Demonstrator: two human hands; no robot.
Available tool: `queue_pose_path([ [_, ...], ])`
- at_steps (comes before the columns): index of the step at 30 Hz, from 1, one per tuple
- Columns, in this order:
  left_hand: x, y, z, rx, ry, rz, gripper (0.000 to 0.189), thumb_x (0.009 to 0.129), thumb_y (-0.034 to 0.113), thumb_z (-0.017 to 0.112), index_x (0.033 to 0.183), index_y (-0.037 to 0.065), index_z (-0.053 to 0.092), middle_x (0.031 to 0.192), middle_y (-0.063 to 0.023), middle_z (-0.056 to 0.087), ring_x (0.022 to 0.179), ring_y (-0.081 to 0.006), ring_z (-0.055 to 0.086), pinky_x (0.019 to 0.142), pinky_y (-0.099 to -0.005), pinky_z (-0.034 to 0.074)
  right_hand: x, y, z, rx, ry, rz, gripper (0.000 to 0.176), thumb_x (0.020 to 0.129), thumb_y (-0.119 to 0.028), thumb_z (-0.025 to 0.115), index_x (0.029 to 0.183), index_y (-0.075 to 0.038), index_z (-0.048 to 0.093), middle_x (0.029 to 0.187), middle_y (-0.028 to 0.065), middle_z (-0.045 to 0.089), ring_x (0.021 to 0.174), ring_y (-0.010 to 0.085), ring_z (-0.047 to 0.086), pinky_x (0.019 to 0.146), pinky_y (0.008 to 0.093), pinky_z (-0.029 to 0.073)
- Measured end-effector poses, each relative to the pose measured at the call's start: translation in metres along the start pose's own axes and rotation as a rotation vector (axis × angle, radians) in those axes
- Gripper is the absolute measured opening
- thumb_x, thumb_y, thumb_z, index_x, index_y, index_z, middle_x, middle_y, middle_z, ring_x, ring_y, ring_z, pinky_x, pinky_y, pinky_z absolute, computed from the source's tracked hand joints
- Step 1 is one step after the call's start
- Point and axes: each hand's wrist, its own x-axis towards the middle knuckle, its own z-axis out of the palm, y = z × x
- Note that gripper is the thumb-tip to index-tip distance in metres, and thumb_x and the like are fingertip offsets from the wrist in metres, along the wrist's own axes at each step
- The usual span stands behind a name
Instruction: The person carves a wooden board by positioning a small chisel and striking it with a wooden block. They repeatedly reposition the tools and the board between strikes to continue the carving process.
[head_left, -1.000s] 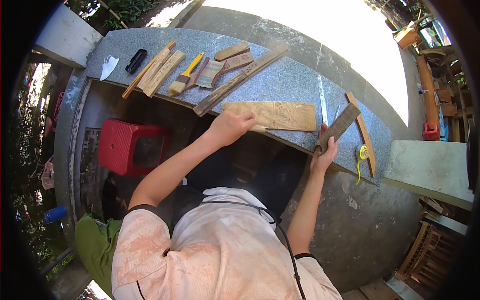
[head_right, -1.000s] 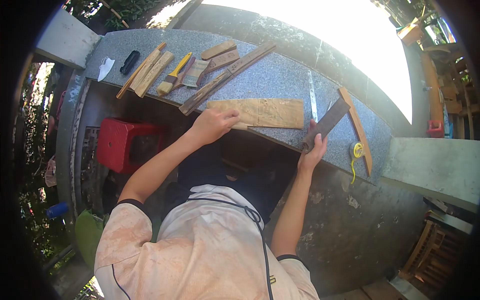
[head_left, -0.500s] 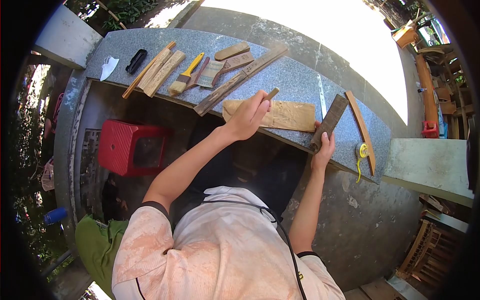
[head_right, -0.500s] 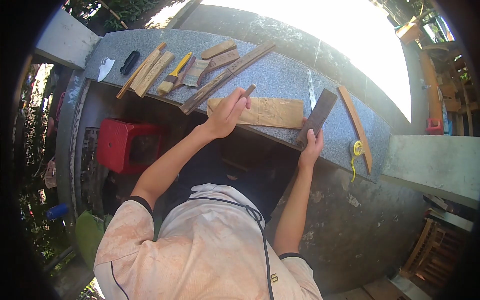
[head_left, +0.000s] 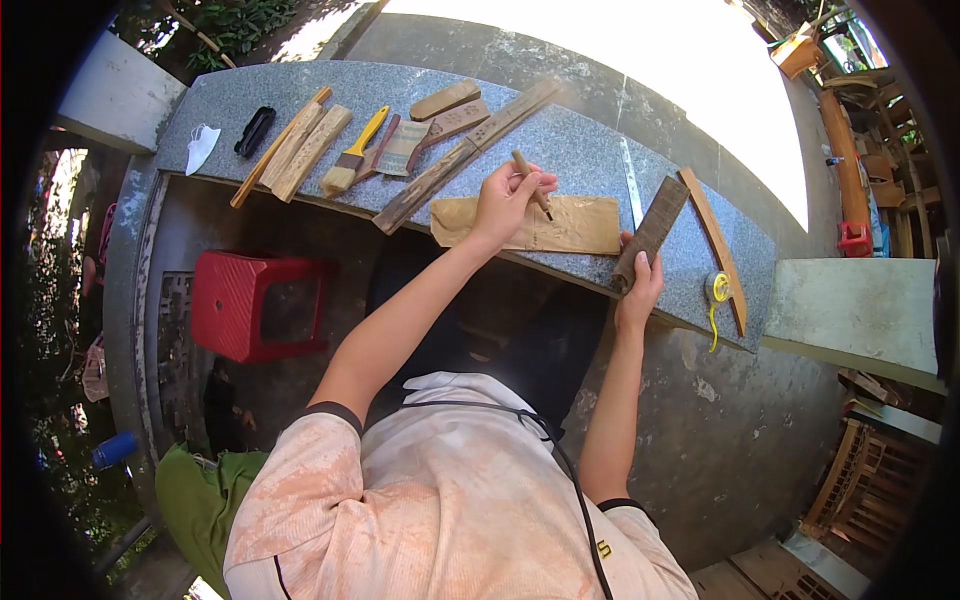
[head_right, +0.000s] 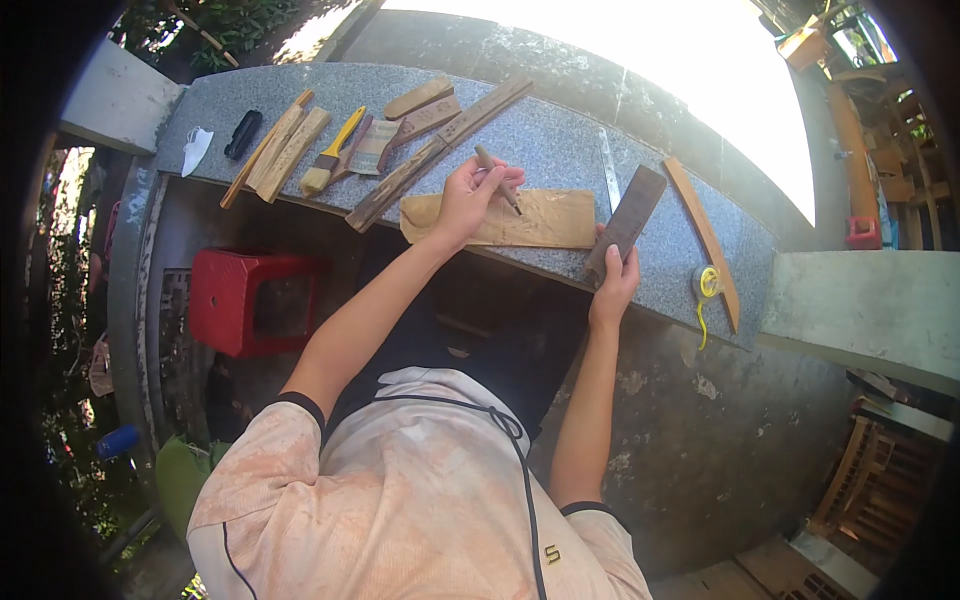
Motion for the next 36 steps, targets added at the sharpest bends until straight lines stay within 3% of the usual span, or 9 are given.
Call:
queue_pose_path([
  [8, -0.007, -0.006, 0.002, 0.036, -0.008, 0.061, 0.017, 0.112, 0.013, 0.061, 0.117, -0.003, 0.057, 0.124, -0.0240, 0.075, 0.116, -0.0306, 0.076, 0.095, -0.0371, 0.064, -0.001, 0.001, 0.001, -0.023, 0.003, -0.012, 0.044, 0.110, -0.024, 0.056, 0.142, 0.007, 0.059, 0.137, 0.0200, 0.070, 0.129, 0.0271, 0.066, 0.114, 0.0407, 0.047],
  [11, -0.010, -0.007, 0.003, 0.058, -0.004, 0.036, 0.021, 0.111, 0.014, 0.063, 0.121, -0.004, 0.056, 0.132, -0.0277, 0.072, 0.120, -0.0331, 0.074, 0.103, -0.0408, 0.062, -0.001, 0.002, 0.000, -0.022, 0.007, -0.013, 0.044, 0.111, -0.023, 0.056, 0.143, 0.008, 0.057, 0.138, 0.0201, 0.070, 0.129, 0.0271, 0.066, 0.114, 0.0406, 0.048],
  [20, -0.017, -0.003, 0.015, 0.191, 0.064, 0.073, 0.021, 0.109, 0.012, 0.067, 0.118, -0.005, 0.059, 0.127, -0.0259, 0.075, 0.114, -0.0280, 0.077, 0.098, -0.0355, 0.061, 0.000, 0.007, -0.001, -0.035, 0.010, -0.021, 0.044, 0.111, -0.025, 0.056, 0.142, 0.007, 0.059, 0.137, 0.0189, 0.070, 0.128, 0.0269, 0.066, 0.113, 0.0404, 0.048],
  [26, -0.025, 0.007, 0.025, 0.467, 0.101, 0.155, 0.017, 0.102, 0.015, 0.077, 0.108, 0.000, 0.069, 0.101, -0.0147, 0.083, 0.098, -0.0188, 0.081, 0.086, -0.0319, 0.063, 0.001, 0.007, -0.001, -0.048, 0.013, -0.022, 0.043, 0.112, -0.024, 0.056, 0.142, 0.006, 0.058, 0.137, 0.0184, 0.070, 0.128, 0.0262, 0.065, 0.112, 0.0399, 0.048],
  [32, -0.017, 0.006, 0.031, 0.888, -0.023, 0.496, 0.022, 0.095, 0.025, 0.085, 0.095, 0.004, 0.079, 0.085, -0.0118, 0.079, 0.070, -0.0243, 0.076, 0.065, -0.0345, 0.058, 0.000, 0.006, 0.001, -0.032, 0.024, -0.014, 0.042, 0.112, -0.023, 0.055, 0.142, 0.006, 0.058, 0.136, 0.0182, 0.070, 0.128, 0.0257, 0.066, 0.111, 0.0389, 0.049],
  [36, -0.015, -0.005, 0.031, 0.838, -0.044, 0.589, 0.025, 0.092, 0.028, 0.086, 0.089, 0.005, 0.080, 0.080, -0.0115, 0.076, 0.064, -0.0267, 0.072, 0.062, -0.0379, 0.055, 0.000, 0.005, 0.002, -0.044, 0.025, -0.035, 0.041, 0.112, -0.022, 0.056, 0.142, 0.006, 0.057, 0.137, 0.0186, 0.071, 0.126, 0.0251, 0.066, 0.110, 0.0393, 0.050],
])
